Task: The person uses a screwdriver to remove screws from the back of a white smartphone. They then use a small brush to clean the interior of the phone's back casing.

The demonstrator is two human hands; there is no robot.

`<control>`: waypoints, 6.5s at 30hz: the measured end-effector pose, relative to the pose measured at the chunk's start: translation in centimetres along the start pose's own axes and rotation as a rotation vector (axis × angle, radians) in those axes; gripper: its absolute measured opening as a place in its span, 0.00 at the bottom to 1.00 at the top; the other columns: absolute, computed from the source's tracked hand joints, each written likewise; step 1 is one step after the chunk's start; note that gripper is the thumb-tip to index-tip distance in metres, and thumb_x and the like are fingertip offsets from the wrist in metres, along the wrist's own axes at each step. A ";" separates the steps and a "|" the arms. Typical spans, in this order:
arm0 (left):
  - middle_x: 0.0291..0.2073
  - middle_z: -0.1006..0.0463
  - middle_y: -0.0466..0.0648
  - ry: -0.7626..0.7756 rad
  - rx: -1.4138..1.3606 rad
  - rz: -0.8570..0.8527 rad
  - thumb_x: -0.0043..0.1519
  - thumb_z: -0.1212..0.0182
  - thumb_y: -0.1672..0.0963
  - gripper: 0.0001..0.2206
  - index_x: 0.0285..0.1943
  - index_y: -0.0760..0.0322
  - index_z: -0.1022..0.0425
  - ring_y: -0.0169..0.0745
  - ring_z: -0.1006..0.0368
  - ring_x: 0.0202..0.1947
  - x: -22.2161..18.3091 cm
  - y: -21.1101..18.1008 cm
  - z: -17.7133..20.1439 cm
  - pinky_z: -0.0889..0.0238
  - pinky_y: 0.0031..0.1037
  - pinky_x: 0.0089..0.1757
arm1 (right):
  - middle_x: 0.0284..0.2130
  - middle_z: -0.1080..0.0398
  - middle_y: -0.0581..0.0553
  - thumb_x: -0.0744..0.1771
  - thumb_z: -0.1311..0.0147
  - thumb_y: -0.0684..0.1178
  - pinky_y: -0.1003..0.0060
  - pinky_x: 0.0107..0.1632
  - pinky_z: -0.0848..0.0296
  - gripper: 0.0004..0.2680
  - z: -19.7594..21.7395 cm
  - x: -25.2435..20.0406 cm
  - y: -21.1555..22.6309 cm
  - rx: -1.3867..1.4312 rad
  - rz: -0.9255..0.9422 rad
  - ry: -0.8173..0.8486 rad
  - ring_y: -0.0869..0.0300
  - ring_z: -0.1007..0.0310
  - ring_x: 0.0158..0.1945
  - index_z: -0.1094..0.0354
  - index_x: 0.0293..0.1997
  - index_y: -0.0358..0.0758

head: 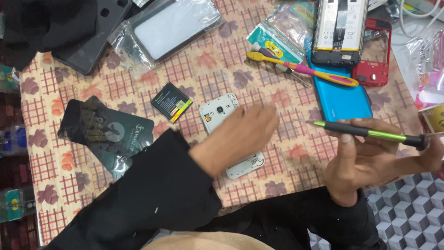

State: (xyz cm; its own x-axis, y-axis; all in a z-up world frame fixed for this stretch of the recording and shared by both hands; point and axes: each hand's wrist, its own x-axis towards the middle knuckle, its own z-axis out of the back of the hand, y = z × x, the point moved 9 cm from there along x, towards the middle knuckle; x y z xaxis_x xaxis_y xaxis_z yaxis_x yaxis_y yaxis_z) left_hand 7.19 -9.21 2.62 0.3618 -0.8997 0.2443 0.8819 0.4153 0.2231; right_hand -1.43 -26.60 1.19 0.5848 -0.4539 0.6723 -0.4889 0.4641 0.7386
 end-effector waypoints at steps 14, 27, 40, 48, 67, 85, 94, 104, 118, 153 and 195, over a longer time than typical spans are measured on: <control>0.67 0.35 0.52 -0.112 -0.204 0.192 0.62 0.41 0.58 0.11 0.51 0.66 0.28 0.52 0.42 0.69 2.7 5.7 -4.2 0.40 0.55 0.53 | 0.50 0.34 0.38 0.73 0.42 0.35 0.63 0.52 0.17 0.30 1.6 -0.7 -1.3 -0.052 -0.009 -0.020 0.53 0.23 0.46 0.70 0.75 0.48; 0.75 0.62 0.67 0.428 -0.550 0.386 0.36 0.21 0.40 0.60 0.76 0.65 0.49 0.74 0.72 0.74 -5.2 2.7 -2.7 0.64 0.79 0.57 | 0.34 0.28 0.33 0.69 0.50 0.36 0.63 0.41 0.17 0.27 -1.6 -0.5 0.8 -0.025 0.210 0.298 0.52 0.21 0.34 0.67 0.70 0.55; 0.77 0.74 0.64 0.374 -0.736 0.296 0.52 0.32 0.38 0.51 0.79 0.61 0.54 0.70 0.87 0.74 -6.2 2.7 -5.6 0.75 0.82 0.58 | 0.43 0.31 0.25 0.62 0.43 0.32 0.58 0.32 0.17 0.32 -3.1 -7.2 1.4 0.330 0.267 0.438 0.51 0.21 0.34 0.57 0.67 0.64; 0.77 0.73 0.64 0.354 -0.742 0.306 0.52 0.33 0.38 0.50 0.78 0.60 0.54 0.72 0.86 0.74 -6.3 2.7 -5.8 0.75 0.82 0.59 | 0.44 0.29 0.23 0.63 0.44 0.34 0.65 0.28 0.19 0.32 -2.4 -7.9 0.3 0.449 0.236 0.476 0.59 0.22 0.28 0.57 0.68 0.68; 0.77 0.73 0.63 0.339 -0.740 0.314 0.49 0.30 0.38 0.52 0.78 0.59 0.53 0.71 0.84 0.75 -6.3 2.7 -5.7 0.75 0.81 0.59 | 0.49 0.32 0.30 0.63 0.39 0.39 0.61 0.37 0.18 0.31 -0.4 -8.7 -0.1 0.365 0.317 0.615 0.53 0.23 0.40 0.53 0.69 0.67; 0.76 0.73 0.63 0.340 -0.746 0.315 0.50 0.31 0.38 0.51 0.78 0.59 0.52 0.71 0.85 0.74 -6.1 2.8 -5.5 0.75 0.82 0.59 | 0.45 0.31 0.33 0.65 0.47 0.31 0.51 0.48 0.12 0.28 -5.7 -4.8 4.4 0.218 0.125 0.728 0.50 0.18 0.47 0.62 0.65 0.52; 0.76 0.72 0.63 0.367 -0.735 0.314 0.49 0.31 0.38 0.51 0.78 0.58 0.52 0.72 0.84 0.74 -6.0 2.8 -5.7 0.75 0.83 0.58 | 0.48 0.30 0.33 0.66 0.45 0.31 0.44 0.54 0.13 0.27 -6.1 -5.5 4.7 0.174 0.133 0.701 0.46 0.19 0.51 0.59 0.65 0.55; 0.76 0.71 0.62 0.369 -0.734 0.323 0.48 0.31 0.39 0.51 0.77 0.58 0.51 0.70 0.83 0.75 -6.2 2.9 -5.1 0.72 0.82 0.59 | 0.51 0.27 0.38 0.67 0.50 0.33 0.41 0.56 0.18 0.24 -5.5 -6.4 2.1 0.343 -0.211 0.746 0.40 0.20 0.51 0.51 0.63 0.63; 0.40 0.22 0.50 0.082 -0.737 0.207 0.53 0.36 0.62 0.20 0.55 0.70 0.33 0.50 0.27 0.48 -5.7 -0.8 1.0 0.35 0.47 0.45 | 0.48 0.36 0.39 0.71 0.48 0.29 0.50 0.46 0.15 0.28 3.8 -7.4 -4.7 0.226 -0.002 -0.008 0.51 0.25 0.42 0.64 0.73 0.52; 0.26 0.37 0.41 0.043 0.015 0.146 0.61 0.41 0.53 0.08 0.36 0.58 0.33 0.33 0.34 0.26 -5.2 -6.1 2.9 0.30 0.42 0.53 | 0.48 0.33 0.38 0.71 0.51 0.28 0.49 0.52 0.15 0.37 -1.0 -5.4 -0.9 0.108 -0.010 0.330 0.51 0.20 0.44 0.77 0.75 0.74; 0.45 0.26 0.46 -0.197 -0.361 0.161 0.64 0.45 0.61 0.12 0.56 0.66 0.35 0.45 0.32 0.48 3.1 5.0 -4.7 0.38 0.43 0.44 | 0.49 0.31 0.34 0.69 0.51 0.31 0.39 0.55 0.17 0.33 -2.4 -5.9 -0.4 0.276 0.060 0.384 0.49 0.19 0.43 0.69 0.71 0.72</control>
State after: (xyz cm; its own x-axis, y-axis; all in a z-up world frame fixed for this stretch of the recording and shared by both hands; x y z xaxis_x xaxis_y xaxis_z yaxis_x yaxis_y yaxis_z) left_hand 14.13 -10.60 0.08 0.4694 -0.7699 0.4323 0.8808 0.4429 -0.1676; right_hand -3.15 -22.33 -3.14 0.7217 -0.0945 0.6858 -0.6525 0.2378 0.7195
